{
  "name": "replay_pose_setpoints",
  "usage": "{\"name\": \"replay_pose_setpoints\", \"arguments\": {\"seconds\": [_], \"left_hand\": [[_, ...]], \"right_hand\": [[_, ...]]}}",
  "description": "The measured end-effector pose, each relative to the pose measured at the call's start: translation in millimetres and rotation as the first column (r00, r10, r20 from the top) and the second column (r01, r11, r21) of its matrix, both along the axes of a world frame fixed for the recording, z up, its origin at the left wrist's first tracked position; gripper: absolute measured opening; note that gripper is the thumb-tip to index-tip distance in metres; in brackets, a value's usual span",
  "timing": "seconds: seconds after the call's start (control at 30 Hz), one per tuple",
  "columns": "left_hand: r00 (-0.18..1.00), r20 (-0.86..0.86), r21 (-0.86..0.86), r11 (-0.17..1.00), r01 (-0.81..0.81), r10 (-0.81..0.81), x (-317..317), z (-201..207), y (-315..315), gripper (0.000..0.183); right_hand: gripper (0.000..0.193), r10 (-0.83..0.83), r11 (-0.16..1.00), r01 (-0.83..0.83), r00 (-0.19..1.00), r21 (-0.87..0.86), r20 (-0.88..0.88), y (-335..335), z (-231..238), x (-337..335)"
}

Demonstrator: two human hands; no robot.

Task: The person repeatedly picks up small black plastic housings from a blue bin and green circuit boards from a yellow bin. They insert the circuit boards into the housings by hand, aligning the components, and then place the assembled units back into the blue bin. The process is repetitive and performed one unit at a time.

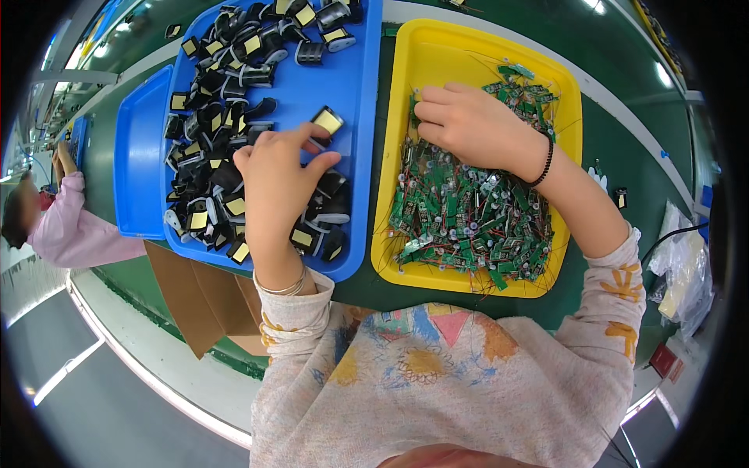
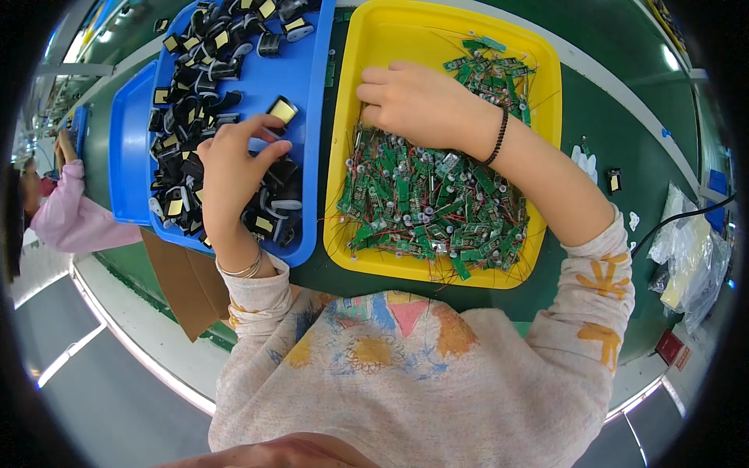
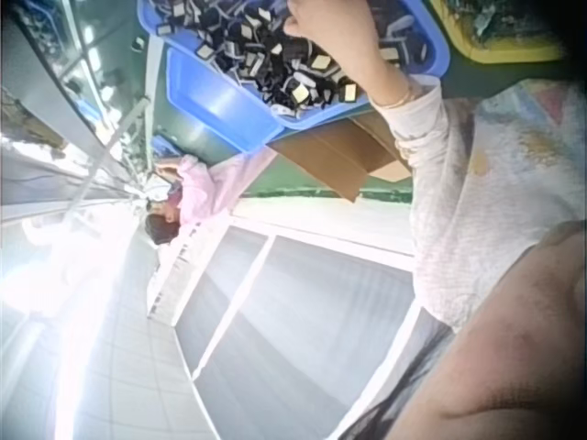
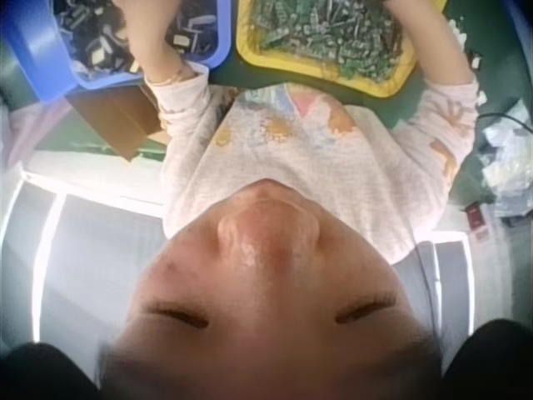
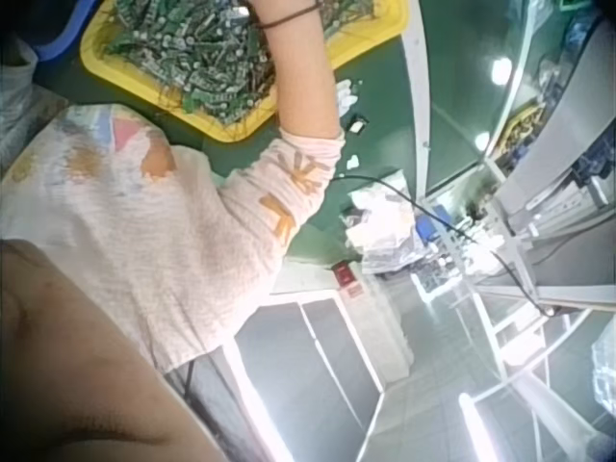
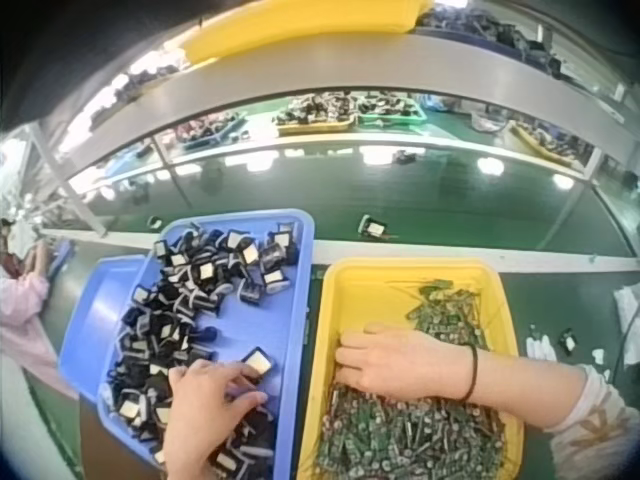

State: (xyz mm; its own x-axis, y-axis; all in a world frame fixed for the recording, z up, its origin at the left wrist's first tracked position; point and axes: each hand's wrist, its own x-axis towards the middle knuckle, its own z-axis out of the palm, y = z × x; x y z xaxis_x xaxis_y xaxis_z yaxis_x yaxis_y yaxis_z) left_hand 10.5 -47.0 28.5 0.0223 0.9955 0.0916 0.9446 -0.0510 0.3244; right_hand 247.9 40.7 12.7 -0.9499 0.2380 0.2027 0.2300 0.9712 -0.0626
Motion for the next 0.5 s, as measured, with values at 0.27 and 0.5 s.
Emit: {"name": "replay_pose_setpoints", "arguments": {"seconds": [0.27, 0.5], "left_hand": [[0.710, 0.704, 0.112, 0.988, -0.107, -0.003, 29, 5, 8, 0.019], [-0.034, 0.998, -0.052, 0.972, 0.231, 0.062, 61, -6, 2, 0.029]], "right_hand": [[0.006, -0.433, 0.823, 0.231, 0.846, -0.519, -0.310, -4, 9, 19], [0.013, -0.757, -0.149, -0.568, 0.592, -0.809, -0.276, -51, 25, 0]]}}
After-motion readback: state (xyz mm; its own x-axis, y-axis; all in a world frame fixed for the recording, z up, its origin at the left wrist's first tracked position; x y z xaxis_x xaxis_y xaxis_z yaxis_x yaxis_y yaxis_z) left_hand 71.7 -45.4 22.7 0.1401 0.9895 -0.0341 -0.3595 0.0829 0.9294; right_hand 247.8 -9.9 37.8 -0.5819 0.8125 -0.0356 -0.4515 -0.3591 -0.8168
